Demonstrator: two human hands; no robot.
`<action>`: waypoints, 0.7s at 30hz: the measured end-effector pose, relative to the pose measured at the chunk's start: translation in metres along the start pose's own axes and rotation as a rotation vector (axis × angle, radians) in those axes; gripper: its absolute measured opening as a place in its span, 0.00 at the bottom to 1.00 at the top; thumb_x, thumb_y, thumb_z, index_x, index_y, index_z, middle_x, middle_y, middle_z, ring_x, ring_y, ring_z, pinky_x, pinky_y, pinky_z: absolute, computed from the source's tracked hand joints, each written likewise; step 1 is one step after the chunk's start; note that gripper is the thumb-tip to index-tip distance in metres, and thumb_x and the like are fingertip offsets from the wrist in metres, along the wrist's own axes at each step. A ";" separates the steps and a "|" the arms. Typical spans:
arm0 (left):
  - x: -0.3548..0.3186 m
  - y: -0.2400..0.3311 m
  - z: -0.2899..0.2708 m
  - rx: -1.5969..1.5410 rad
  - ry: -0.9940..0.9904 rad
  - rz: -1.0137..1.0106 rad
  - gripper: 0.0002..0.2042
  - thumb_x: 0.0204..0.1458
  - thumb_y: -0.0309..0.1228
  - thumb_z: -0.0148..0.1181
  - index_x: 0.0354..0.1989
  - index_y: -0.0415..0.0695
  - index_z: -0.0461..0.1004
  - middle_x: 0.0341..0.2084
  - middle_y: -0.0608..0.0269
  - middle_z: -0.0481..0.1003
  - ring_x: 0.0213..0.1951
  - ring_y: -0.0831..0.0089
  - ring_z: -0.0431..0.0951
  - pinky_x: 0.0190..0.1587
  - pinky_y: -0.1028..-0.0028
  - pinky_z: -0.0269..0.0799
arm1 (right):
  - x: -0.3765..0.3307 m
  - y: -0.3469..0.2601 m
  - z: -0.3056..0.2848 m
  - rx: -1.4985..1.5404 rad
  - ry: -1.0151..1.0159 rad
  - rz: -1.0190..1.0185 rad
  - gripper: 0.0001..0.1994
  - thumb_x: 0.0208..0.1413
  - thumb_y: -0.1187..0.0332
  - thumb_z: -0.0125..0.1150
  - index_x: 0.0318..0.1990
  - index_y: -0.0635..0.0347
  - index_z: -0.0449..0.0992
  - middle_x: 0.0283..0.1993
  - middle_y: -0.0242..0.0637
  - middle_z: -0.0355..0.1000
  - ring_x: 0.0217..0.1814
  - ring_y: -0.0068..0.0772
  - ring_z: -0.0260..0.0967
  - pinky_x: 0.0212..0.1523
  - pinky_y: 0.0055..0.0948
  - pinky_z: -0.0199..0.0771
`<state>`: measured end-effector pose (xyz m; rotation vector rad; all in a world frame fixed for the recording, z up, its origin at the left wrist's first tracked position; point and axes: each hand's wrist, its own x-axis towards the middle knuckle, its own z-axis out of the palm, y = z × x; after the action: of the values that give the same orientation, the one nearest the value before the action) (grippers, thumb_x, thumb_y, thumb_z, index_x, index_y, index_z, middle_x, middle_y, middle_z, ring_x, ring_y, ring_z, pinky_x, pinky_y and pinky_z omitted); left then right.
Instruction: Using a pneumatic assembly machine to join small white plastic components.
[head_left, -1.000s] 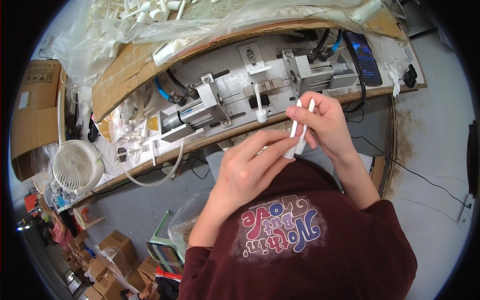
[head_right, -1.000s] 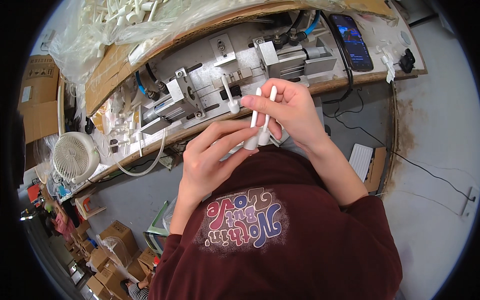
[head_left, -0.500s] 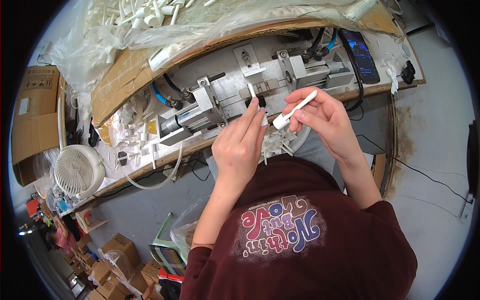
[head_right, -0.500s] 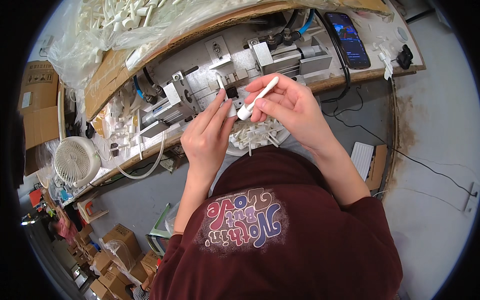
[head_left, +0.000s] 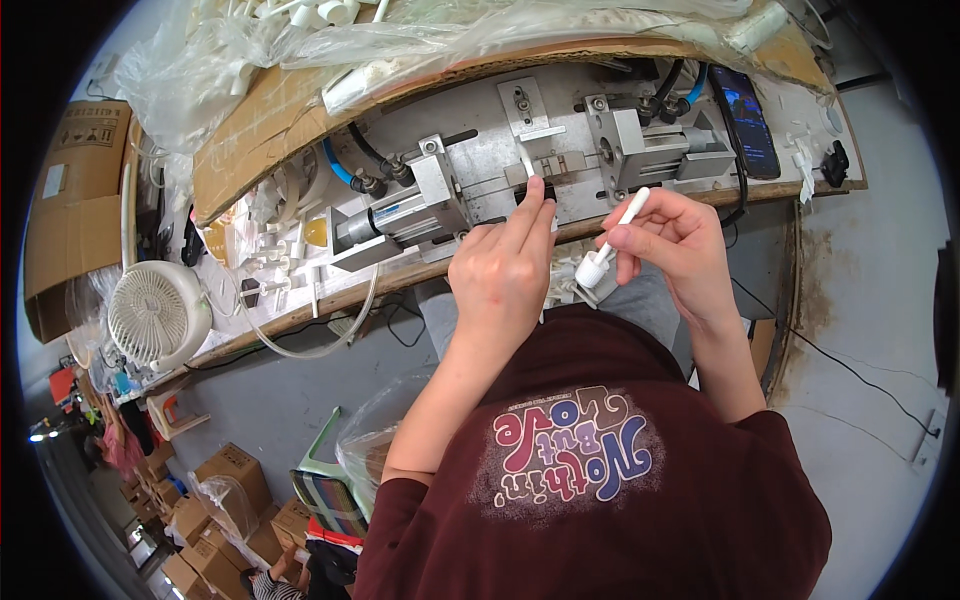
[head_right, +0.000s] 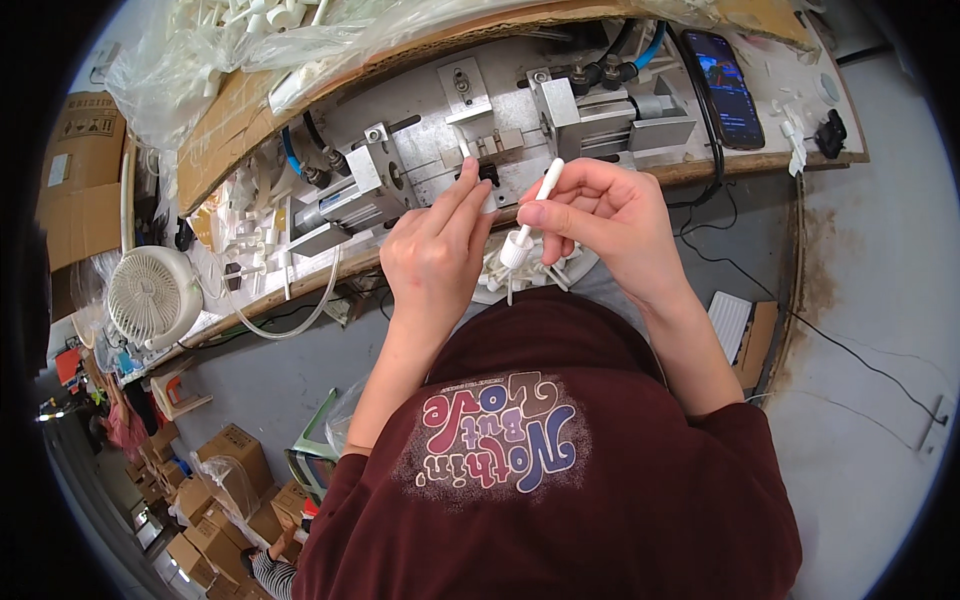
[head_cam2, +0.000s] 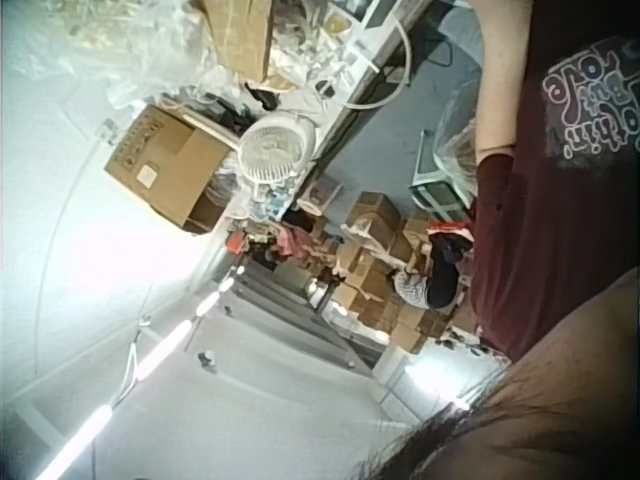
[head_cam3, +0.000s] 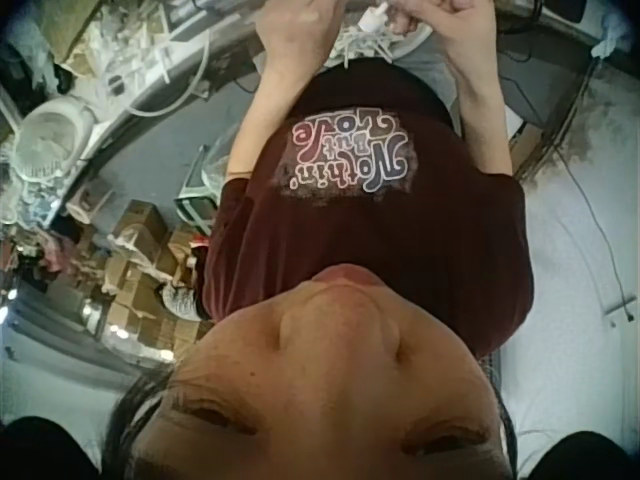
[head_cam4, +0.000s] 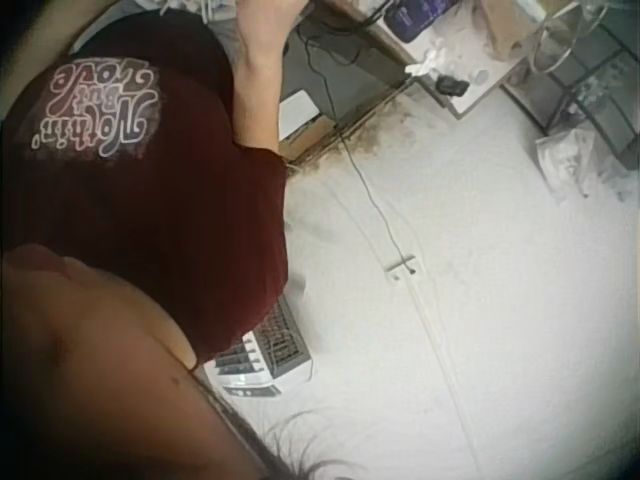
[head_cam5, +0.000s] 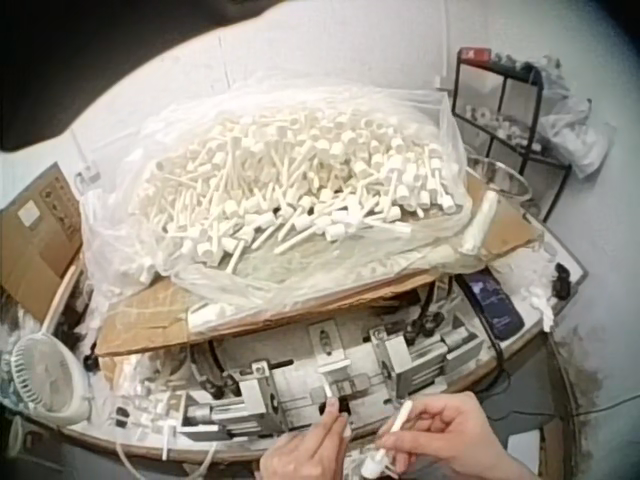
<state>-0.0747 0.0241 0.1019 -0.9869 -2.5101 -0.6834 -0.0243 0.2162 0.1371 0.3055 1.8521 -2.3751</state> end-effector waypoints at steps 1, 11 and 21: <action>0.000 0.000 0.000 -0.006 -0.001 -0.005 0.10 0.47 0.25 0.66 0.39 0.38 0.81 0.49 0.57 0.80 0.25 0.74 0.79 0.33 0.75 0.73 | 0.000 0.002 -0.001 0.003 -0.005 -0.006 0.06 0.56 0.75 0.65 0.40 0.68 0.79 0.33 0.41 0.80 0.22 0.20 0.73 0.24 0.15 0.68; 0.002 0.002 -0.001 -0.017 -0.021 -0.074 0.13 0.42 0.27 0.71 0.39 0.45 0.83 0.48 0.67 0.81 0.23 0.69 0.78 0.30 0.74 0.75 | 0.003 0.006 -0.002 0.004 0.033 -0.048 0.06 0.57 0.71 0.68 0.37 0.64 0.78 0.26 0.29 0.75 0.21 0.11 0.66 0.23 0.13 0.63; 0.004 0.006 -0.020 -0.371 -0.098 -0.030 0.19 0.41 0.28 0.73 0.45 0.44 0.81 0.47 0.61 0.81 0.31 0.67 0.82 0.34 0.71 0.77 | 0.003 0.006 -0.005 0.063 0.104 -0.003 0.07 0.61 0.68 0.65 0.36 0.61 0.74 0.25 0.29 0.73 0.19 0.10 0.62 0.20 0.13 0.59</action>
<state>-0.0704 0.0187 0.1219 -1.1294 -2.5375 -1.1677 -0.0252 0.2193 0.1299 0.4406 1.8237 -2.4678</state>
